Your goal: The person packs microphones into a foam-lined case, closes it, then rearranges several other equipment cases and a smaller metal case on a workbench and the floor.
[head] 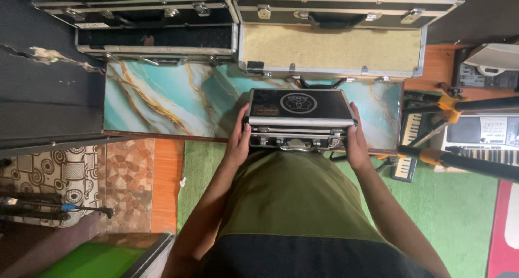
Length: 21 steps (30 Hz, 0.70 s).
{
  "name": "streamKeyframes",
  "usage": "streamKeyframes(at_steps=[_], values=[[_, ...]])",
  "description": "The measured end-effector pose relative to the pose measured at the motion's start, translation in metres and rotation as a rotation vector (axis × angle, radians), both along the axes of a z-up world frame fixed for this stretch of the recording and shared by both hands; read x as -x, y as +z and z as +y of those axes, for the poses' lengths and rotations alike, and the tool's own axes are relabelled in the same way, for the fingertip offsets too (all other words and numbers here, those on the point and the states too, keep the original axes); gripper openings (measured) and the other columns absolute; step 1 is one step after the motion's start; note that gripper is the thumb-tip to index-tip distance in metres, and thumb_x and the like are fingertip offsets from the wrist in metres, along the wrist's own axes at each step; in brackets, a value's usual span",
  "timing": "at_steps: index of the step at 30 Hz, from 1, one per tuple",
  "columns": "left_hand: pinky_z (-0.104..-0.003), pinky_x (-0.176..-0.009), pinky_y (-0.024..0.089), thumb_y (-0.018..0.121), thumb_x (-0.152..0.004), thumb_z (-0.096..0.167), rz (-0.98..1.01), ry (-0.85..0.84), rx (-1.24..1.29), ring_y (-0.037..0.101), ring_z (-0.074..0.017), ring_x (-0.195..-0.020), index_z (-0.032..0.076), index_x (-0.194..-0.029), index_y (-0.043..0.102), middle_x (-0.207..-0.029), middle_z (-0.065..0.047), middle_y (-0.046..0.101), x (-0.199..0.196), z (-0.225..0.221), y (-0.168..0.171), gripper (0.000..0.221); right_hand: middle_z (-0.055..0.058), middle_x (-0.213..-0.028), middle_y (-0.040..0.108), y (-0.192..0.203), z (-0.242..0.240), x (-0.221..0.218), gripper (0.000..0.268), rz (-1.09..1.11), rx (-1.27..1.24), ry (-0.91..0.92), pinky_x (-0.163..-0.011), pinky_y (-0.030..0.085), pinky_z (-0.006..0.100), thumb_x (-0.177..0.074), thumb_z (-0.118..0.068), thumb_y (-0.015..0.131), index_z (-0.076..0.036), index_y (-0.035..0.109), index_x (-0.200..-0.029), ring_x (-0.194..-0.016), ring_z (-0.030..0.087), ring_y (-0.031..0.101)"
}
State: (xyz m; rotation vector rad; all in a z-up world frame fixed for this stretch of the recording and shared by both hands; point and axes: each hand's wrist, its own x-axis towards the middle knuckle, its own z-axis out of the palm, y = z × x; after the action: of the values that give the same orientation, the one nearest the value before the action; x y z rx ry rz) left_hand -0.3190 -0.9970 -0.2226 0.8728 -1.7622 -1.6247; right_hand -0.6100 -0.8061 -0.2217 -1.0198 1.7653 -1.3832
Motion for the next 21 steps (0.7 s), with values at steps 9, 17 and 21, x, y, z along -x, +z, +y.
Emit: streamKeyframes(at_steps=[9, 17, 21], values=[[-0.045, -0.127, 0.026, 0.056, -0.101, 0.023, 0.052, -0.012, -0.044, 0.038, -0.0349, -0.148, 0.005, -0.147, 0.035, -0.163, -0.028, 0.034, -0.011, 0.004, -0.044, 0.053, 0.020, -0.174, 0.021, -0.001, 0.012, -0.001, 0.095, -0.120, -0.008, 0.006, -0.130, 0.013, 0.041, -0.095, -0.054, 0.044, 0.001, 0.015, -0.166, -0.162, 0.033, 0.018], [-0.041, -0.126, 0.026, 0.059, -0.102, 0.014, -0.032, -0.055, 0.066, 0.032, -0.0318, -0.154, 0.005, -0.166, 0.007, -0.168, -0.025, 0.027, 0.006, 0.007, -0.039, 0.083, 0.021, -0.170, 0.025, -0.008, 0.012, 0.002, 0.087, 0.019, -0.117, 0.001, -0.129, 0.016, 0.040, -0.092, -0.039, 0.043, 0.001, 0.015, -0.165, -0.160, 0.034, 0.021], [-0.038, -0.126, 0.027, 0.056, -0.107, 0.018, -0.102, -0.093, 0.059, 0.030, -0.0310, -0.156, 0.002, -0.166, 0.003, -0.170, -0.025, 0.027, 0.013, 0.003, -0.035, 0.081, 0.024, -0.172, 0.024, -0.015, 0.008, 0.002, 0.081, -0.013, -0.130, -0.044, -0.130, 0.017, 0.040, -0.094, -0.024, 0.042, 0.002, 0.014, -0.164, -0.160, 0.035, 0.022]])
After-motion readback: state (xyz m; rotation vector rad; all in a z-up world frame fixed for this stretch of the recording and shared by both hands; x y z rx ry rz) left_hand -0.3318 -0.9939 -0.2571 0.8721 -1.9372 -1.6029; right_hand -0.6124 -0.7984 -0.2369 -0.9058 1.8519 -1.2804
